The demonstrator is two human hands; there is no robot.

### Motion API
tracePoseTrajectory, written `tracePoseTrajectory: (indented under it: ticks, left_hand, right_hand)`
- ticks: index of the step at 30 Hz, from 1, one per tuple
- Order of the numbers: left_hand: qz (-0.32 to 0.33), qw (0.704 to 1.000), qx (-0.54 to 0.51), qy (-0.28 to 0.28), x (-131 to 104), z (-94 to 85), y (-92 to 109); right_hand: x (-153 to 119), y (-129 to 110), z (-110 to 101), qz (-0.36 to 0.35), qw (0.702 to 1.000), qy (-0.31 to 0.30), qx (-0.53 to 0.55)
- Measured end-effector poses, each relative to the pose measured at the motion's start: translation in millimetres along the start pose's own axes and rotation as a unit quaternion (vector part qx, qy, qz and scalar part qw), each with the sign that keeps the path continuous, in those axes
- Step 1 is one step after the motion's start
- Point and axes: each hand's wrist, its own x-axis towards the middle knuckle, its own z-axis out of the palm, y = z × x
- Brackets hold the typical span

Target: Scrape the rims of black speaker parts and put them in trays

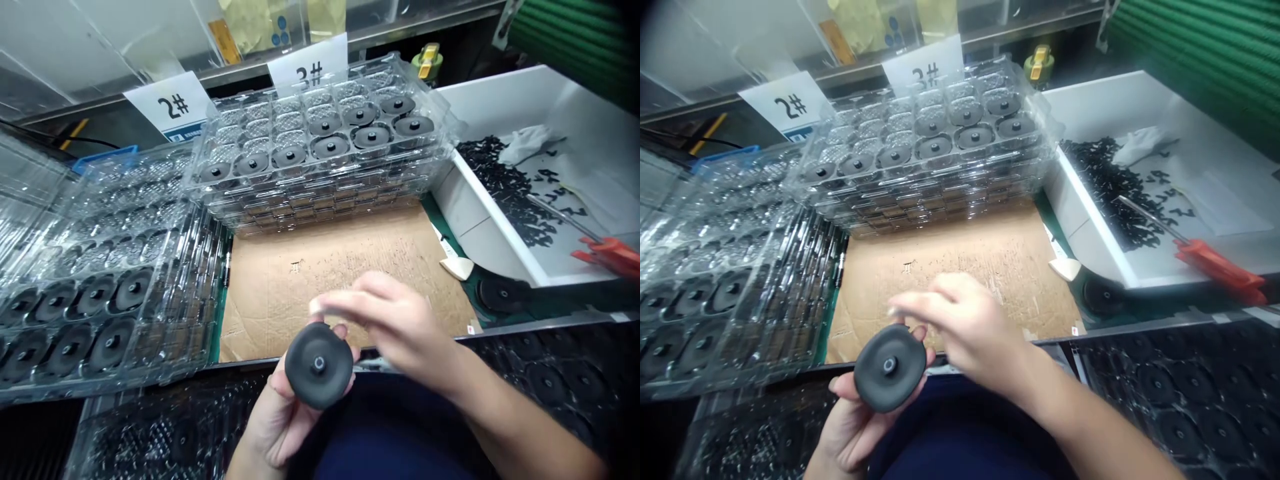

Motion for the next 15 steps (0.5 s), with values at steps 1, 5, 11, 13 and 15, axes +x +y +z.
tracePoseTrajectory:
  ticks: [1,5,11,13,15]
  left_hand:
    - [0.002,1.0,-0.01,-0.02,-0.6,0.5,1.3]
    - [0.0,0.999,-0.02,-0.045,0.2,-0.7,4.7]
    - [-0.035,0.999,-0.003,-0.03,5.1,-0.5,5.0]
    - [-0.046,0.999,0.007,-0.018,5.9,2.8,3.1]
    - [-0.043,0.999,0.02,0.009,5.9,5.5,-0.5]
  right_hand:
    - [-7.5,8.7,2.7,0.064,0.997,0.032,0.001]
    - [-54.5,48.8,31.5,0.225,0.973,0.042,-0.014]
    - [-77.8,62.7,44.7,0.26,0.965,0.025,-0.035]
    - [-60.3,37.5,26.1,0.239,0.967,0.08,-0.039]
    - [-39.2,7.1,8.5,0.113,0.986,0.112,-0.058]
